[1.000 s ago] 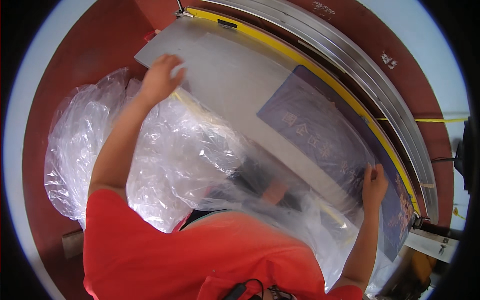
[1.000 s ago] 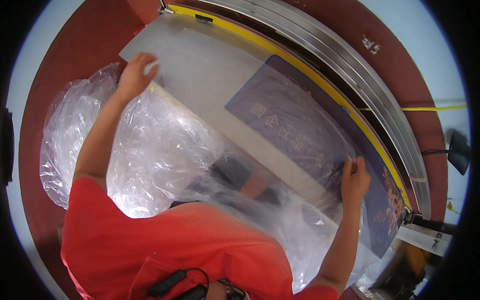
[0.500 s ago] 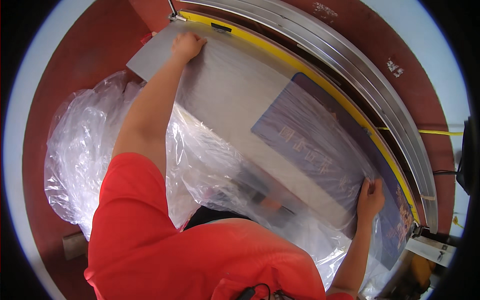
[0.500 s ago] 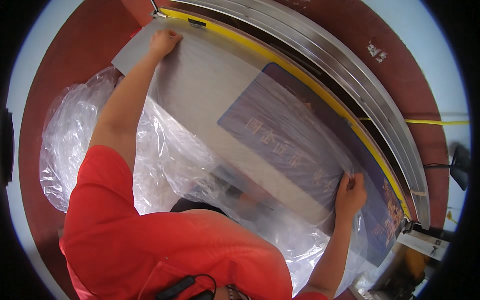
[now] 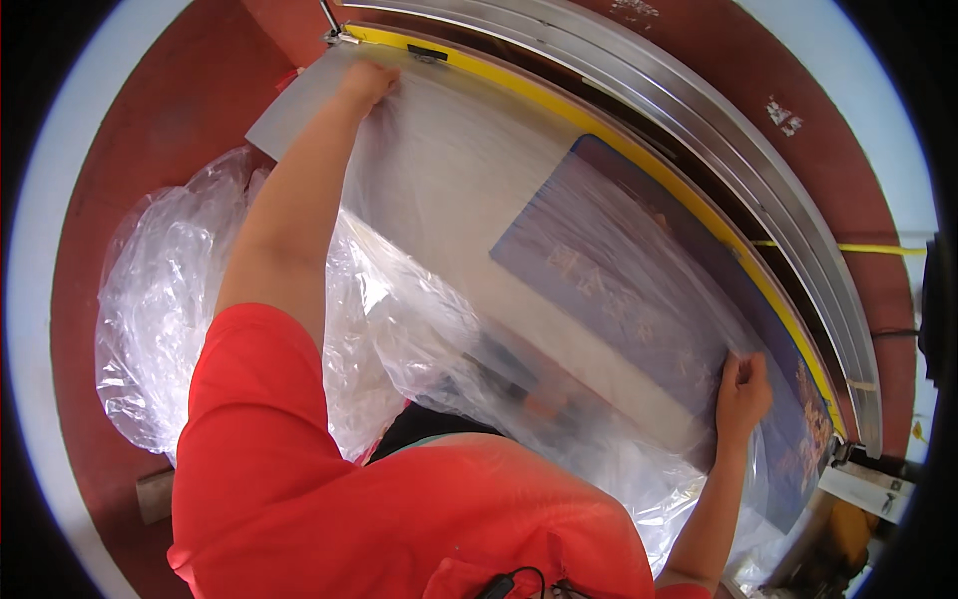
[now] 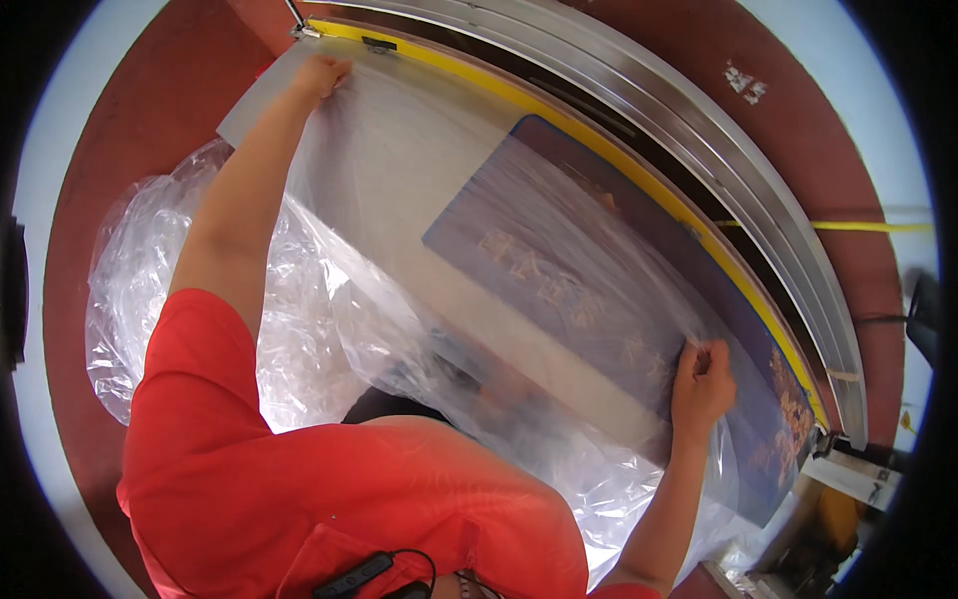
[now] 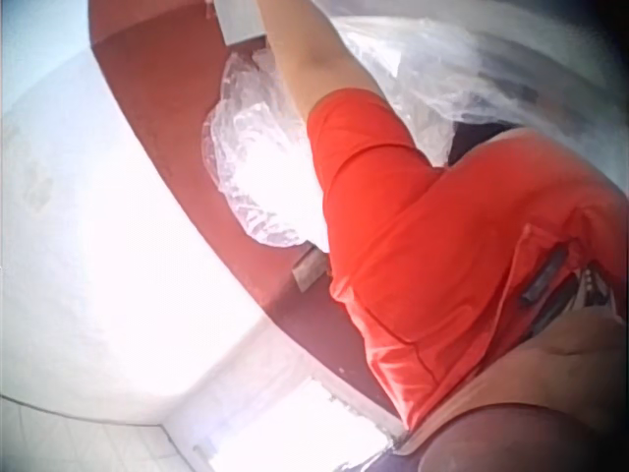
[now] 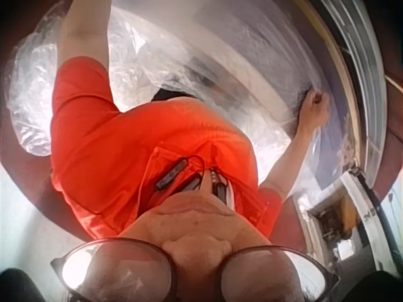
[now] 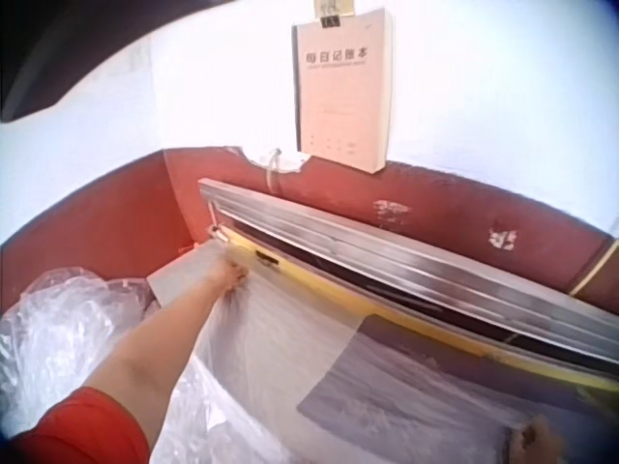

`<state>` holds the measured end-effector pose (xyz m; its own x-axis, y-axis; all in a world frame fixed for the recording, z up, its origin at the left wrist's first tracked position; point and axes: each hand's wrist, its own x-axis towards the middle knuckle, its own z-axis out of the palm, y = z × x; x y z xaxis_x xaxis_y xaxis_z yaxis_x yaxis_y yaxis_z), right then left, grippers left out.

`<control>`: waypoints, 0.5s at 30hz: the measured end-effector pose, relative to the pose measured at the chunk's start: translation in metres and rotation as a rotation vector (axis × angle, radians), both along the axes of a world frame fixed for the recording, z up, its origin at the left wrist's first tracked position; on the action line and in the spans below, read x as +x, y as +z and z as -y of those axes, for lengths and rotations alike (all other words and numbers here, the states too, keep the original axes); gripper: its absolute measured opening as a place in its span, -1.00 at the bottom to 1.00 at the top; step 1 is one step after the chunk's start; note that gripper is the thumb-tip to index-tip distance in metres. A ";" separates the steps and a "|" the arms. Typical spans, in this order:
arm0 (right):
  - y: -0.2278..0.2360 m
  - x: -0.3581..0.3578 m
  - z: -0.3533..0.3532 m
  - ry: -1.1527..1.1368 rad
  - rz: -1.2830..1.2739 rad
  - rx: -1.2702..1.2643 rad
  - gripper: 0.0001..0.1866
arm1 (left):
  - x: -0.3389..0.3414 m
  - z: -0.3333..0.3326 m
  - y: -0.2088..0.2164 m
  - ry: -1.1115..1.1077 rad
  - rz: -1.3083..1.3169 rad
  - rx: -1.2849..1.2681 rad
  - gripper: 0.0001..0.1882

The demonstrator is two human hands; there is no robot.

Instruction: The person wraps a large rectangular object, which appears to be a framed picture or artwork, with a clear plastic sheet. They repeatedly smooth the plastic over the surface, fold the edges, and adjust the covering to ensure it is secure and taut.

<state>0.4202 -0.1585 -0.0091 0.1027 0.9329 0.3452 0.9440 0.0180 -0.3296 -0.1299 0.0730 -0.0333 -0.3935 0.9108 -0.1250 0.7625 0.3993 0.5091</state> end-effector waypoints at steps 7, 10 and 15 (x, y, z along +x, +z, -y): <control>0.029 0.113 0.131 -0.168 -0.614 -1.143 -0.88 | -0.038 0.026 -0.027 -0.012 -0.814 0.156 -0.69; 0.058 0.254 0.254 -0.419 -0.625 -1.031 -0.72 | -0.082 0.030 -0.044 -0.037 -0.689 0.250 -0.66; 0.252 0.274 0.251 -0.840 0.754 0.134 -0.75 | -0.095 0.013 -0.058 -0.111 -0.662 0.250 -0.62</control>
